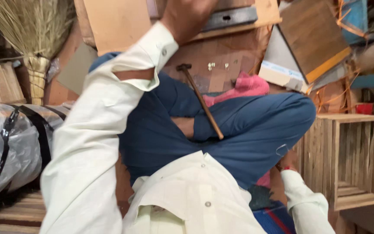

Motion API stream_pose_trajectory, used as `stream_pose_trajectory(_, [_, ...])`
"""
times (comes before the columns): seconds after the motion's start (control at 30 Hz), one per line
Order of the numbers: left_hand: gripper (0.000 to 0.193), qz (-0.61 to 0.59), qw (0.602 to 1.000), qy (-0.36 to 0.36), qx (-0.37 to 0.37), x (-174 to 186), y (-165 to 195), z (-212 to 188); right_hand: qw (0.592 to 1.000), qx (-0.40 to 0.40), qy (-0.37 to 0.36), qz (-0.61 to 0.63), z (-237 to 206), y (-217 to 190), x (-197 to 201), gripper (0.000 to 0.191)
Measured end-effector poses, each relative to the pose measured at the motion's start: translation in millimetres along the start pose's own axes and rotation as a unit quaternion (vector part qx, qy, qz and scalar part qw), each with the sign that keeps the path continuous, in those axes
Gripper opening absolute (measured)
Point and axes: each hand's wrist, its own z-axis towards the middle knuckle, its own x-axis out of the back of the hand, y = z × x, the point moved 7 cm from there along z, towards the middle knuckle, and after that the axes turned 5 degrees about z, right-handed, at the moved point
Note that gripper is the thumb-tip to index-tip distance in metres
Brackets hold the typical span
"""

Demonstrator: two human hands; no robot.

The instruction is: The person sits cross-legged and assembles picture frames by hammering small metal clips onto the back of the frames. They use a hammer and occasionally a pair of scissors to adjust the clips. The person handles multiple frames one at a time, flipping them over to inspect the work.

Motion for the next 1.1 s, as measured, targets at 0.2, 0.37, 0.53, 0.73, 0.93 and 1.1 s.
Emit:
stream_pose_trajectory(0.2, [0.01,-0.093,0.99,0.107,0.016,-19.2,62.0,-52.8,1.0,-0.013,-0.005,0.011,2.0,16.8,-4.9,0.046])
stream_pose_trajectory(0.37, [0.024,-0.283,0.938,-0.079,0.184,-88.9,89.1,-66.9,0.999,-0.022,-0.013,0.024,-2.0,26.5,-15.1,0.045])
stream_pose_trajectory(0.53, [0.025,-0.31,0.908,-0.16,0.232,-155.4,119.4,-75.5,0.999,-0.024,-0.022,0.043,-3.6,38.3,-29.7,0.044])
stream_pose_trajectory(0.73, [0.013,-0.267,0.907,-0.161,0.282,-198.3,150.5,-52.3,0.997,-0.012,-0.051,0.063,8.9,46.8,-28.8,0.043])
stream_pose_trajectory(0.93, [0.019,-0.15,0.932,-0.198,0.264,-215.1,155.7,-35.6,0.993,0.001,-0.082,0.084,3.5,44.5,-43.5,0.042])
stream_pose_trajectory(1.1, [0.023,-0.324,0.883,-0.128,0.314,-207.7,151.6,-35.8,0.945,-0.021,-0.216,0.245,7.9,28.3,-3.9,0.042])
